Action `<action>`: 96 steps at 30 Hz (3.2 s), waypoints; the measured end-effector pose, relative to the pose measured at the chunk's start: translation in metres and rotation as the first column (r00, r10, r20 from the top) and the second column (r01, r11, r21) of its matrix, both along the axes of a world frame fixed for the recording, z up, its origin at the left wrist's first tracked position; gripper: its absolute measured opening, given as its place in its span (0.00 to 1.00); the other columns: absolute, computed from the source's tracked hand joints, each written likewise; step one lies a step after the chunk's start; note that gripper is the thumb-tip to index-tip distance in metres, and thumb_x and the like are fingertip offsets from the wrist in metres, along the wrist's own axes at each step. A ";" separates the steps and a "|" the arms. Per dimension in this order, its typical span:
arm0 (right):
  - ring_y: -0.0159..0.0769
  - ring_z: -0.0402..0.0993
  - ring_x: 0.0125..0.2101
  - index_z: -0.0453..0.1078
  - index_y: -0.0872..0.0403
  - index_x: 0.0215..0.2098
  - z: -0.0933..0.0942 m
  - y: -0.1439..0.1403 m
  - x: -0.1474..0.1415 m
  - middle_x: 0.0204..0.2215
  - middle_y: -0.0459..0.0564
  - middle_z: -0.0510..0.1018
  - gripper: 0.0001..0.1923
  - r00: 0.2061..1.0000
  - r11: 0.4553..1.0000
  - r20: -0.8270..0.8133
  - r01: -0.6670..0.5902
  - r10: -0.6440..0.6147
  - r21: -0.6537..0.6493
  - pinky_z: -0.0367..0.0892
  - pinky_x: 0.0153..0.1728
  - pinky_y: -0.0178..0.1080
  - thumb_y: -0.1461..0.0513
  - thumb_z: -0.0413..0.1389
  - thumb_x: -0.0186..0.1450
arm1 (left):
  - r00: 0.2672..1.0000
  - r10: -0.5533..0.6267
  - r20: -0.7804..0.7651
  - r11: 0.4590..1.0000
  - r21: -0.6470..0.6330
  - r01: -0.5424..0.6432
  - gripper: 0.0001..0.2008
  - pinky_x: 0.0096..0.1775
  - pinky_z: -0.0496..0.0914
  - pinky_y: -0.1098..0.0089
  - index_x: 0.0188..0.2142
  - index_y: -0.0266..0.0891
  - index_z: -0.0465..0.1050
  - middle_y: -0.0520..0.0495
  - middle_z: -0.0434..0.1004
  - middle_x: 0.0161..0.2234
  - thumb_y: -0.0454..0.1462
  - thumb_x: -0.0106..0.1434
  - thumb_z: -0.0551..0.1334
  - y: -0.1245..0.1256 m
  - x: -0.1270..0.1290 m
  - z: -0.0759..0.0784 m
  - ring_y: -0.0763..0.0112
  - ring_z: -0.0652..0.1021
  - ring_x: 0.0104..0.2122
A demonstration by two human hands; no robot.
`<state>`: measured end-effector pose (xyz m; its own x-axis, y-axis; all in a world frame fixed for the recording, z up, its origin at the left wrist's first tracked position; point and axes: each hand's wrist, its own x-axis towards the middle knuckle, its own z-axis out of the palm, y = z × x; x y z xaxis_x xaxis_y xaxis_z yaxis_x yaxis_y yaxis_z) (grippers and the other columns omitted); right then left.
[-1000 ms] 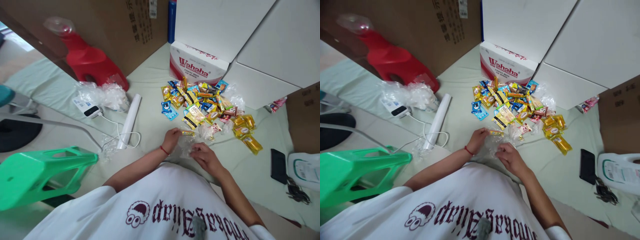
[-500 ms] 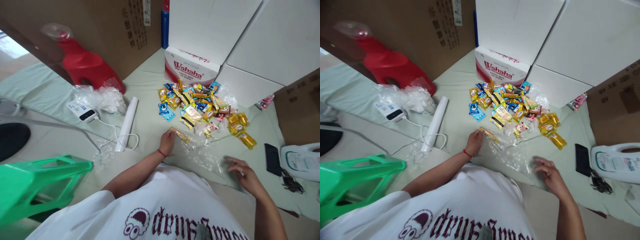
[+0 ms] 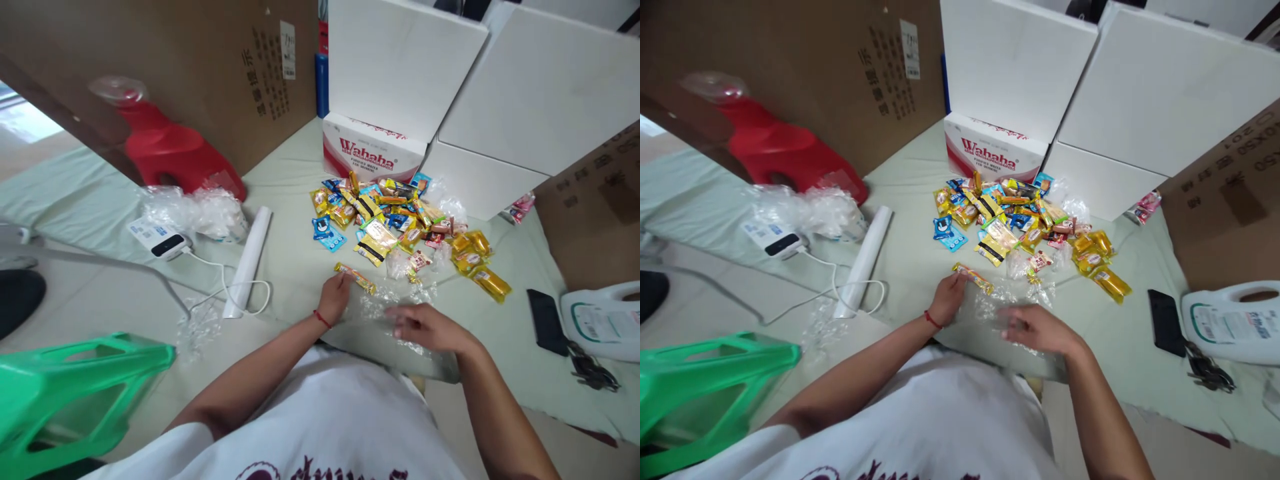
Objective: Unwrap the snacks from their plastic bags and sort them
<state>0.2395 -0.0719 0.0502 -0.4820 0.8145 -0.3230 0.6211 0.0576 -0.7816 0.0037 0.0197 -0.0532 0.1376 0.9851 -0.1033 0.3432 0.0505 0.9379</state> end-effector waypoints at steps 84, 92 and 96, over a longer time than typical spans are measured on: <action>0.51 0.76 0.52 0.68 0.53 0.65 -0.033 0.299 -0.028 0.61 0.63 0.72 0.27 0.521 0.833 0.673 0.148 -0.524 0.534 0.70 0.47 0.45 0.48 0.47 0.75 | 0.645 -0.321 -0.693 0.520 0.440 0.732 0.23 0.72 0.32 0.42 0.65 0.43 0.68 0.43 0.71 0.66 0.46 0.77 0.49 0.027 0.020 0.002 0.58 0.60 0.72; 0.47 0.79 0.47 0.78 0.55 0.54 -0.016 0.324 -0.014 0.50 0.59 0.82 0.28 0.577 0.944 0.749 0.146 -0.325 0.296 0.69 0.44 0.38 0.53 0.69 0.58 | 0.652 -0.306 -0.693 0.520 0.452 0.725 0.23 0.72 0.33 0.43 0.65 0.44 0.68 0.44 0.71 0.66 0.46 0.77 0.48 0.026 0.020 0.002 0.61 0.60 0.72; 0.45 0.79 0.44 0.81 0.52 0.49 -0.007 0.312 0.007 0.45 0.55 0.84 0.17 0.569 0.922 0.729 0.167 -0.380 0.350 0.68 0.42 0.38 0.54 0.63 0.64 | 0.659 -0.302 -0.689 0.512 0.465 0.722 0.23 0.72 0.32 0.44 0.65 0.43 0.68 0.44 0.71 0.66 0.46 0.77 0.48 0.026 0.019 0.001 0.62 0.61 0.71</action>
<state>0.2460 0.2398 0.0428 0.1215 0.9588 -0.2566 0.9924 -0.1223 0.0131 0.0230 0.0461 -0.0522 0.7798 0.5461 0.3063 0.4617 -0.8319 0.3078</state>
